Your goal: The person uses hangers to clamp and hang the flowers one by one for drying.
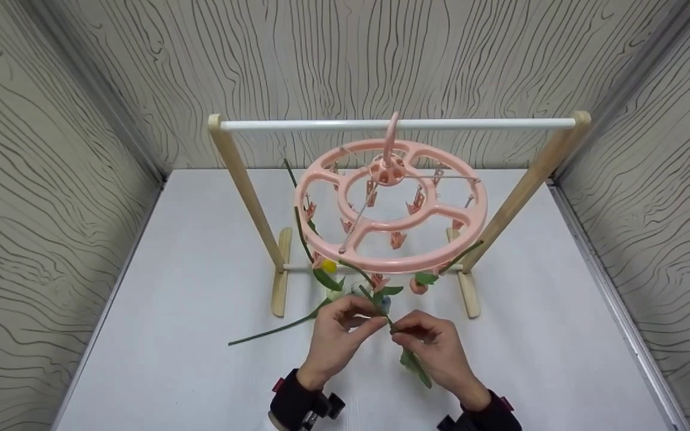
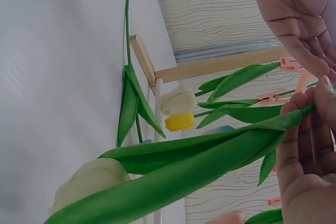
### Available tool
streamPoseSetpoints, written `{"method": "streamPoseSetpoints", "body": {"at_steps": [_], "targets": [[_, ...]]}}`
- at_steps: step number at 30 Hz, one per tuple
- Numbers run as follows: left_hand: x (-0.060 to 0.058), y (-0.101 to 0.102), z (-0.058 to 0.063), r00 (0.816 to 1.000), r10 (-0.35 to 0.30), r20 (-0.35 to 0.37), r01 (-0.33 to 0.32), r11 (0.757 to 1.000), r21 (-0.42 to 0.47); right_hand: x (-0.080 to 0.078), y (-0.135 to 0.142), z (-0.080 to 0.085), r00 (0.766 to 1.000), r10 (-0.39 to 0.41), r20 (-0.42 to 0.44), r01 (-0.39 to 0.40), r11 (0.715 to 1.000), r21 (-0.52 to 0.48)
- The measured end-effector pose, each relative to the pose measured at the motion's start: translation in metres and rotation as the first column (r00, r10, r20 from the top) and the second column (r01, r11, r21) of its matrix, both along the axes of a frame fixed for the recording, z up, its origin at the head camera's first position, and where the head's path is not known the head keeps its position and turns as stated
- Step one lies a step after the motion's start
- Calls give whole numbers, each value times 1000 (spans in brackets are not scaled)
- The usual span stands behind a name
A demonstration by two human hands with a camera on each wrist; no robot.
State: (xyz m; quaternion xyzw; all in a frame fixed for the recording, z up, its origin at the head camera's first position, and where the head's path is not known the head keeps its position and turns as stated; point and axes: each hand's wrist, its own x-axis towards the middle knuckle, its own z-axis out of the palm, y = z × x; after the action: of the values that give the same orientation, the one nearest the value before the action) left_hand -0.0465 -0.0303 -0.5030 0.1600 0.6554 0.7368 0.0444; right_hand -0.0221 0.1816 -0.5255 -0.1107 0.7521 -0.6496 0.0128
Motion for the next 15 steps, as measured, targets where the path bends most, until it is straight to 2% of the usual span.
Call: {"method": "streamPoseSetpoints", "body": {"at_steps": [3,8,15], "targets": [[0,1,0,1000,13,22,-15,998,59,0,-2,0,1000,13,17,-13,999,-30],[0,3,3,1000,-1,23,-2,989,146,2,-5,0,999,24,36,-21,997,-71],[4,4,9,1000,13,-28,-9,990,143,2,2,1,999,50,-7,-50,996,-71]]}}
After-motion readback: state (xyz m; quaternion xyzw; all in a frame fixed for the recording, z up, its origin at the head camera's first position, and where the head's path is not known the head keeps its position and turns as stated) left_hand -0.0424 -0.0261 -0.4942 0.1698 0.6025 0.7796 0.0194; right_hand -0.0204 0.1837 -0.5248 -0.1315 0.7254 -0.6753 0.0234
